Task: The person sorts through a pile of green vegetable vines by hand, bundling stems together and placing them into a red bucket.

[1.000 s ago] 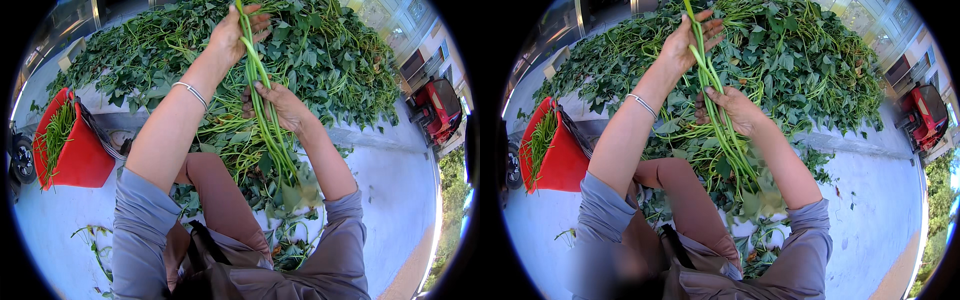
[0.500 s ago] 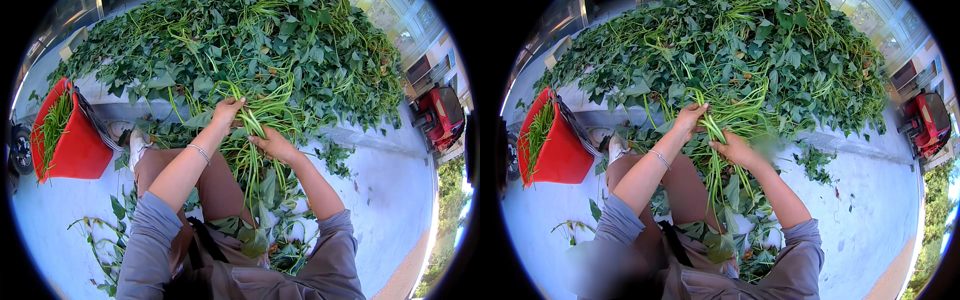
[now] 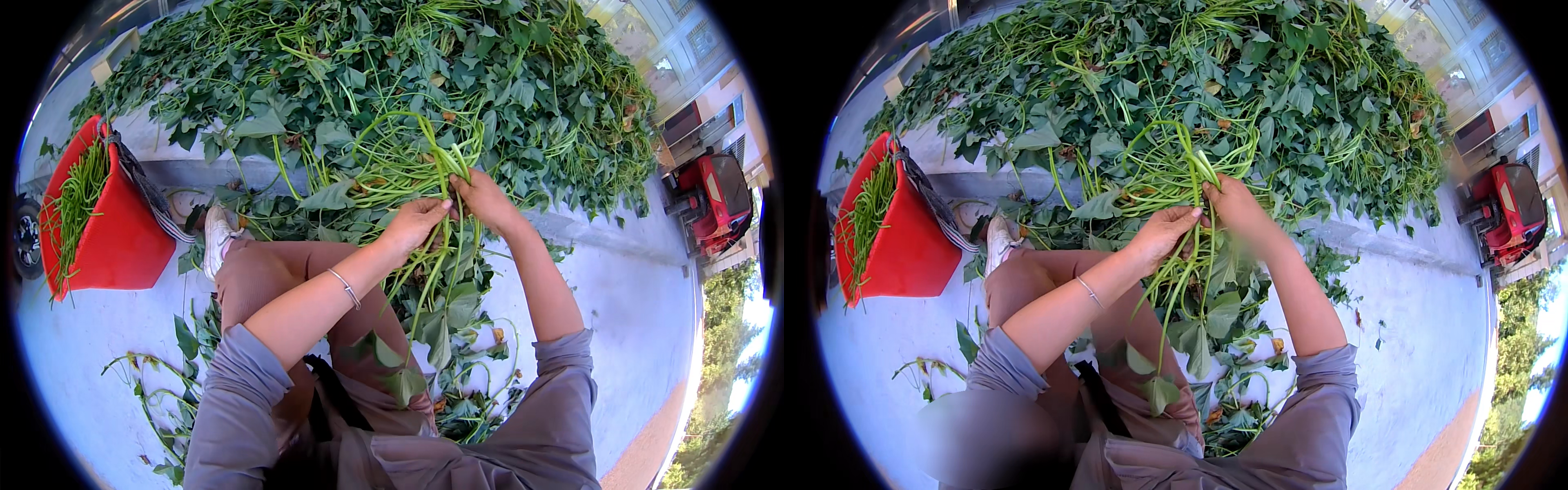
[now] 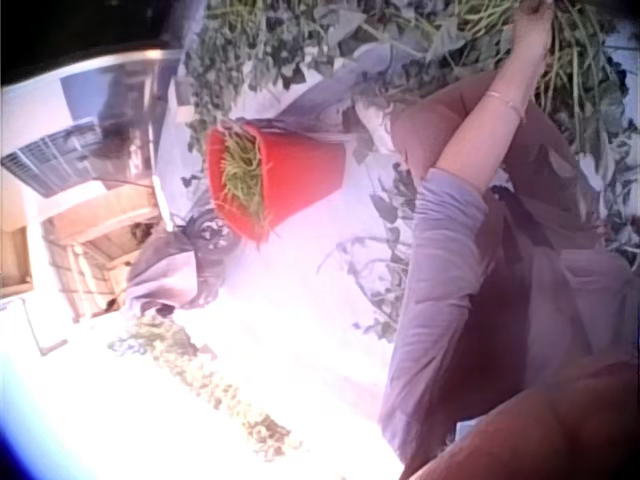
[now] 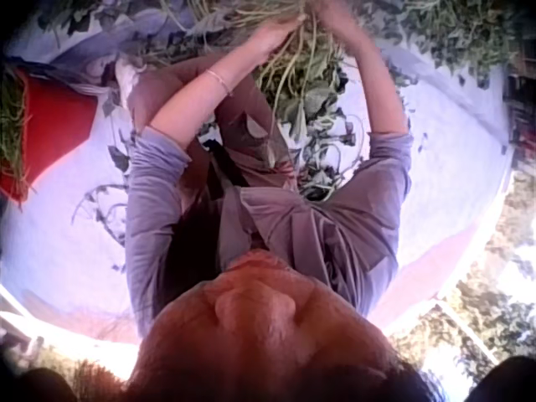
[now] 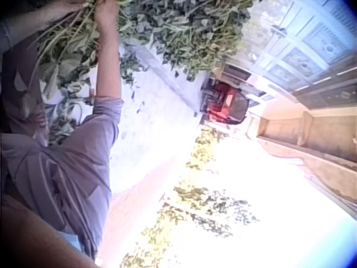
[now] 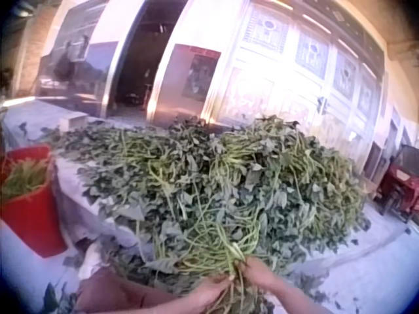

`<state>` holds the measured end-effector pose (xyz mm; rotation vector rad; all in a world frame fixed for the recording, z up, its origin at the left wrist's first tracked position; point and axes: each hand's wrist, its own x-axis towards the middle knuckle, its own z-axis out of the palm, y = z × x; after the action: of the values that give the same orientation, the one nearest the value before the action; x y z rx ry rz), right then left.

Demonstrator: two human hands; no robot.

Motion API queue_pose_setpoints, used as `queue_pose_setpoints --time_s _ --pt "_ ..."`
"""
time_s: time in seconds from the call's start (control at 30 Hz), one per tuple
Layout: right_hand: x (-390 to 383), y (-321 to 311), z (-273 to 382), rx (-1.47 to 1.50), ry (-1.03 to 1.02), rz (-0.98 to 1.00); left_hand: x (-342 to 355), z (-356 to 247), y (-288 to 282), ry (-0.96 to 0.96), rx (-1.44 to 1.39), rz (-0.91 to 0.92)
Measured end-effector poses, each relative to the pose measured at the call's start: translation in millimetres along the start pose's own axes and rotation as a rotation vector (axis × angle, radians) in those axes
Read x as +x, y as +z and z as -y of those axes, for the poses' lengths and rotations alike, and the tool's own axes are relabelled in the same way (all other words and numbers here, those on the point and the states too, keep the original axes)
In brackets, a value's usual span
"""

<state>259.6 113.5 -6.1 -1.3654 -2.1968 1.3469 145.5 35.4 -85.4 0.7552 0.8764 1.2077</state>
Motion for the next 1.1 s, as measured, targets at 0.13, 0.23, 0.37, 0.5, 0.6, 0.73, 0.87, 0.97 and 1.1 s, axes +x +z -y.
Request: queue_pose_setpoints --time_s 0.13,0.23,0.37,0.5,0.6,0.73,0.87,0.97,1.1 --pt "2 -32 -13 0.717 0.262 0.207 -4 -18 -6 0.036 0.310 -0.033" --pt "7 -64 -14 0.280 0.223 0.526 -17 -26 -15 -0.019 0.495 0.022" --pt "-29 -251 -113 0.480 0.246 0.034 -37 -43 -27 -0.139 0.744 0.194" --pt "-75 -268 -142 1.060 -0.146 -0.251 -32 -49 -45 -0.145 0.275 0.155" --pt "-55 -142 -103 0.869 0.036 -0.233 -33 -60 -27 -0.078 0.201 0.007" --pt "-52 29 -51 0.734 -0.113 0.166 -30 -50 -29 0.086 0.198 0.006" --pt "-46 101 -25 1.182 -0.150 0.456 -33 -55 -41 0.178 0.304 -0.112" --pt "-35 101 -16 0.668 -0.256 0.293 -39 -69 -55 0.227 0.650 -0.118" --pt "-23 86 -14 0.269 -0.280 0.222 -55 -83 -66 -0.064 0.717 -0.019"
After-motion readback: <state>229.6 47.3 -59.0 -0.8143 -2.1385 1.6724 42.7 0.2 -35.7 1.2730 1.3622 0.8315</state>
